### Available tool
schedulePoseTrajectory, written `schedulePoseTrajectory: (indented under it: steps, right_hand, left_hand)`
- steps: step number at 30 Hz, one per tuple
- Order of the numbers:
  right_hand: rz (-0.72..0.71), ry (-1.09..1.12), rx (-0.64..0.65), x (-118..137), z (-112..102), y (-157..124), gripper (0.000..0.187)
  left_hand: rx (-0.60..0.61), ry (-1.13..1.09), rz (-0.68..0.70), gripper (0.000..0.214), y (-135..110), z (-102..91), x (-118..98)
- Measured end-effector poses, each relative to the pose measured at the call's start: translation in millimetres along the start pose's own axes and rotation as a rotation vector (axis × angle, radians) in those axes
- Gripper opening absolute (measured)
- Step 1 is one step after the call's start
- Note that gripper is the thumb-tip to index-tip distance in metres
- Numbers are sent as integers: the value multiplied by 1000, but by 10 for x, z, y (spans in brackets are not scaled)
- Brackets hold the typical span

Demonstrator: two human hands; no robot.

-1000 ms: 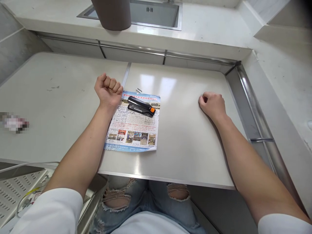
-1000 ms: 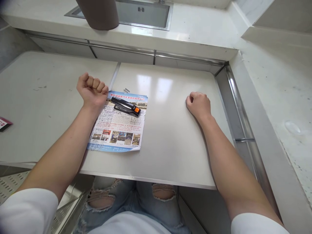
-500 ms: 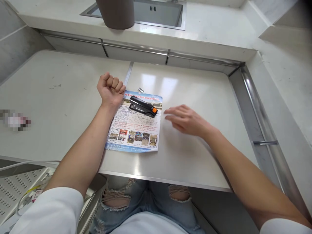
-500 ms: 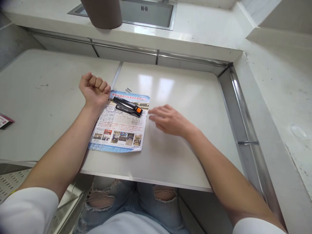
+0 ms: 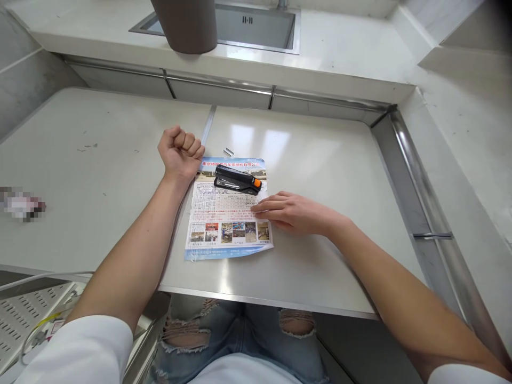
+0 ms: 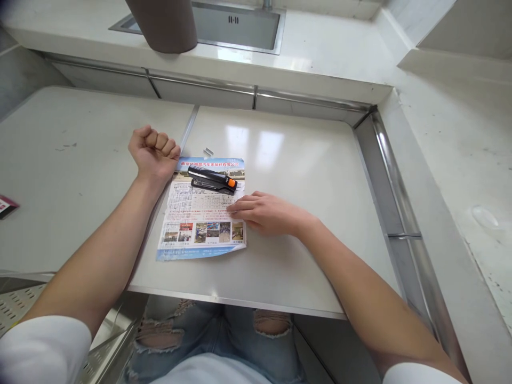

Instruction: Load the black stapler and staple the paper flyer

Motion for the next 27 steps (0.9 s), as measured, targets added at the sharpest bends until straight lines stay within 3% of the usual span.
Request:
schedulePoseTrajectory:
  steps: [5, 10, 12, 16, 20, 23, 27]
  right_hand:
    - [99, 137, 45, -250, -157, -218, 39]
    - [176, 354, 175, -438, -225, -531, 43]
    - [206, 423, 206, -490, -240, -642, 41]
    - [265, 510, 241, -576, -270, -797, 36]
    - [275, 534, 282, -619, -286, -895, 36]
    - [311, 497, 150, -718, -376, -885, 27]
    - [515, 333, -290, -963, -655, -861, 32]
  left_hand:
    - [214, 252, -56, 66, -123, 228, 204]
    - [779, 926, -138, 65, -481, 540, 700]
    - [928, 1144, -73, 63, -590, 594, 803]
    - [1031, 1336, 187, 49, -701, 757, 787]
    - [1165, 1467, 252, 29, -846, 827, 914]
    - [1208, 1512, 250, 39, -904, 822, 1003]
    - [1214, 1534, 238, 48, -925, 803, 1060]
Point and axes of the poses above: each hand's wrist, its own y-axis towards the middle knuckle, its own z-axis out of the palm, x = y × z, the point moved 10 cm from there along y, towards the middle knuckle, and after that the axes turned 15 degrees about -y, right-handed, at the moved point
